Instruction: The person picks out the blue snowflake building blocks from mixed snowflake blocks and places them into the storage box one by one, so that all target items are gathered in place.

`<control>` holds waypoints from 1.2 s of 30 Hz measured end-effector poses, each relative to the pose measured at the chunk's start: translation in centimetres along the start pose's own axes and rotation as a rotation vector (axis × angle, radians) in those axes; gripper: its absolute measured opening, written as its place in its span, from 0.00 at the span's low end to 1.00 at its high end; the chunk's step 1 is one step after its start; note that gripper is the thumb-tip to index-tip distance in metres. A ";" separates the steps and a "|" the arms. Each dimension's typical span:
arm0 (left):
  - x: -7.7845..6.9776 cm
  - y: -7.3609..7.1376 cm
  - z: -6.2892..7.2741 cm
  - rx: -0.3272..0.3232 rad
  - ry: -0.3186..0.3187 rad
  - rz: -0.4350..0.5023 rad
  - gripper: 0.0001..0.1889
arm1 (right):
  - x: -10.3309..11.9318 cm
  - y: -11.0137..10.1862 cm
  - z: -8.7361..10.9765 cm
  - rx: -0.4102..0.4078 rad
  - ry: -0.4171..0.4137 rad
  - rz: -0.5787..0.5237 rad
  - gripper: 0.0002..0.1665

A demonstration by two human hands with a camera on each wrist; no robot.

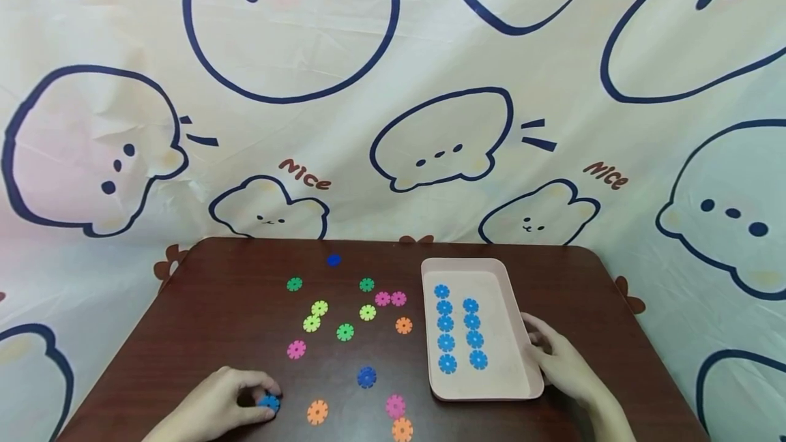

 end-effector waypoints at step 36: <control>-7.3 -0.1 -6.6 -0.038 0.212 0.102 0.03 | -0.3 -0.1 -0.2 -0.003 0.004 0.001 0.38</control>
Point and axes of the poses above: each hand's wrist, its own z-axis away from the middle knuckle, its own y-axis out of the palm, x = y × z, the point moved 6 cm from there along -z, towards the middle knuckle, and after that the axes turned 9 degrees about -z, right-handed, at the moved point
